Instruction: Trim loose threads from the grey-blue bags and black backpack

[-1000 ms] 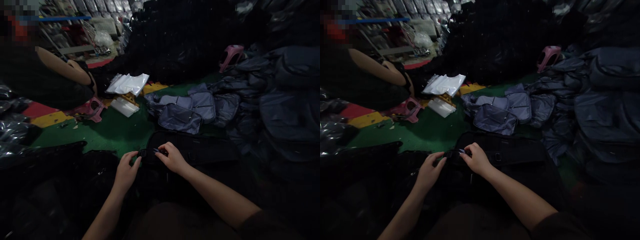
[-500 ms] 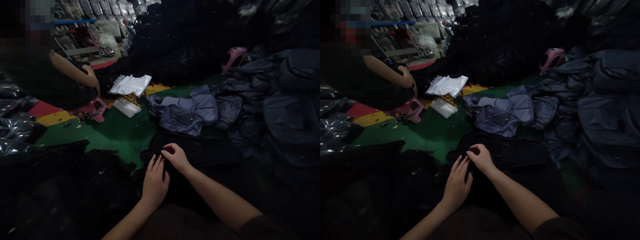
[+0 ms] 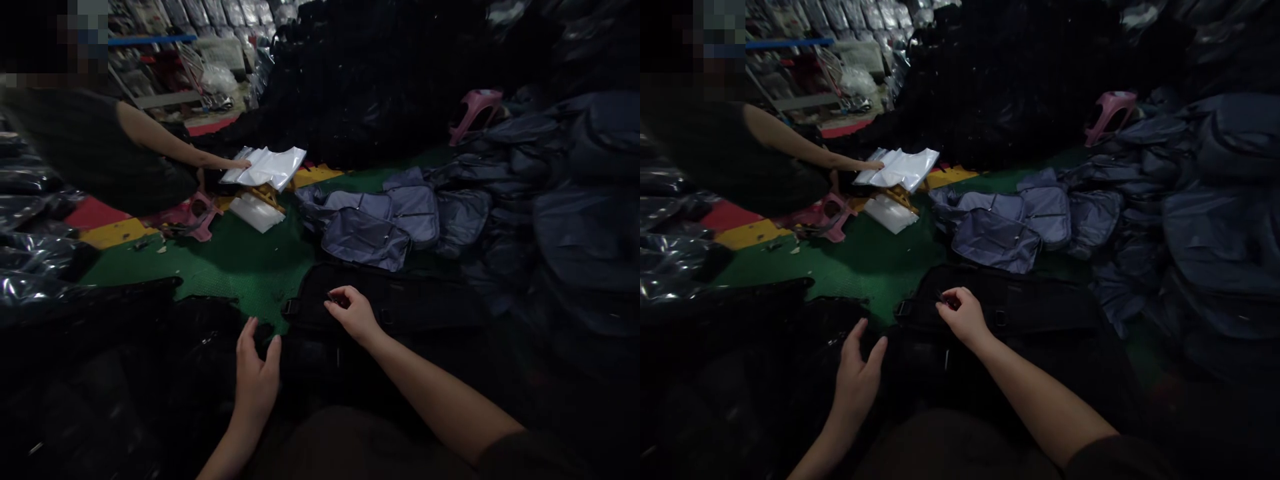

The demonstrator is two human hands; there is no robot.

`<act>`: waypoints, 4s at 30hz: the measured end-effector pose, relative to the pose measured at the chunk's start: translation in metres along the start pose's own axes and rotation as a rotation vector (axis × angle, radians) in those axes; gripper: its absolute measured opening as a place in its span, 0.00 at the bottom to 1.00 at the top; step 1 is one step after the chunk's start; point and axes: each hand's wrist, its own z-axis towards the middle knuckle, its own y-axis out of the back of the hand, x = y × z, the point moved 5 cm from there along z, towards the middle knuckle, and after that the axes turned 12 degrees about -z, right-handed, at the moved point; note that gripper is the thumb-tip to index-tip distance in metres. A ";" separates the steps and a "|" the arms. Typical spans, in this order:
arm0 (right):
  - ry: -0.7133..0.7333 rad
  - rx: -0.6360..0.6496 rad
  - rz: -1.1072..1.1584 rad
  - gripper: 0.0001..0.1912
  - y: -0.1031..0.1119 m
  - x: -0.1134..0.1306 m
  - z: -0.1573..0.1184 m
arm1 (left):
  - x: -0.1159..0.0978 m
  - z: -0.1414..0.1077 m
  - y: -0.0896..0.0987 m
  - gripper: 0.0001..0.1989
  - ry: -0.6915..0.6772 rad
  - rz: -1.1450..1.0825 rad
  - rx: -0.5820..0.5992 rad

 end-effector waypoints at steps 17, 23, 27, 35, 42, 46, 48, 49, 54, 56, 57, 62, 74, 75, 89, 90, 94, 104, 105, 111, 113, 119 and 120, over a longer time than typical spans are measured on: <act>-0.013 0.017 -0.019 0.13 -0.006 -0.005 -0.001 | -0.053 -0.036 -0.040 0.23 -0.482 -0.100 0.275; -0.022 0.036 0.003 0.12 -0.008 -0.005 0.000 | -0.061 -0.041 -0.062 0.16 -0.604 0.057 0.398; -0.030 0.030 0.016 0.12 -0.007 -0.007 0.001 | -0.058 -0.038 -0.063 0.15 -0.639 0.114 0.385; -0.062 0.017 0.107 0.11 0.001 0.001 -0.005 | -0.013 0.010 -0.067 0.26 -0.384 0.389 0.169; -0.116 -0.023 0.120 0.13 0.098 0.002 -0.018 | 0.005 0.028 -0.066 0.36 -0.046 0.274 0.249; -0.264 -0.383 -0.039 0.17 0.198 -0.049 -0.039 | 0.001 0.026 -0.066 0.37 0.016 0.242 0.214; -0.294 -0.528 -0.144 0.18 0.230 -0.076 -0.053 | 0.001 0.027 -0.069 0.37 0.010 0.242 0.192; -0.289 -0.576 -0.205 0.18 0.239 -0.086 -0.060 | 0.001 0.028 -0.071 0.37 0.001 0.251 0.192; -0.057 -0.615 -0.510 0.13 0.232 -0.090 -0.084 | -0.014 0.040 -0.081 0.35 -0.120 0.453 0.199; 0.034 -0.541 -0.597 0.12 0.220 -0.080 -0.088 | -0.031 0.046 -0.085 0.31 -0.192 0.556 0.159; 0.066 -0.496 -0.634 0.13 0.215 -0.076 -0.090 | -0.043 0.050 -0.089 0.29 -0.245 0.587 0.145; 0.153 -0.239 -0.790 0.16 0.193 -0.068 -0.092 | -0.116 0.056 -0.148 0.17 -0.701 0.470 0.378; 0.148 -0.105 -0.849 0.16 0.185 -0.074 -0.092 | -0.113 0.098 -0.347 0.14 -0.723 0.745 1.046; 0.143 -0.098 -0.853 0.16 0.186 -0.076 -0.091 | -0.109 0.101 -0.352 0.14 -0.708 0.756 1.087; 0.103 -0.130 -0.748 0.15 0.193 -0.079 -0.092 | -0.077 0.123 -0.374 0.14 -0.591 0.545 1.110; 0.102 -0.133 -0.748 0.14 0.193 -0.078 -0.092 | -0.076 0.125 -0.374 0.14 -0.582 0.531 1.081; 0.105 -0.139 -0.749 0.13 0.193 -0.076 -0.089 | -0.074 0.139 -0.368 0.15 -0.519 0.478 0.937; 0.115 -0.076 -0.759 0.14 0.190 -0.052 -0.078 | -0.055 0.136 -0.353 0.14 -0.426 0.406 1.053; 0.124 -0.063 -0.756 0.13 0.191 -0.045 -0.073 | -0.052 0.137 -0.354 0.14 -0.412 0.416 1.062; 0.069 -0.045 -0.755 0.10 0.193 -0.031 0.007 | -0.041 0.144 -0.355 0.14 -0.292 0.431 1.081; 0.009 -0.032 -0.755 0.09 0.185 -0.044 0.046 | -0.039 0.146 -0.352 0.15 -0.248 0.401 1.094; -0.012 0.118 -0.737 0.11 0.140 -0.086 0.128 | -0.036 0.154 -0.334 0.14 -0.145 0.261 1.081; -0.008 0.150 -0.728 0.11 0.133 -0.091 0.135 | -0.036 0.155 -0.331 0.14 -0.130 0.239 1.070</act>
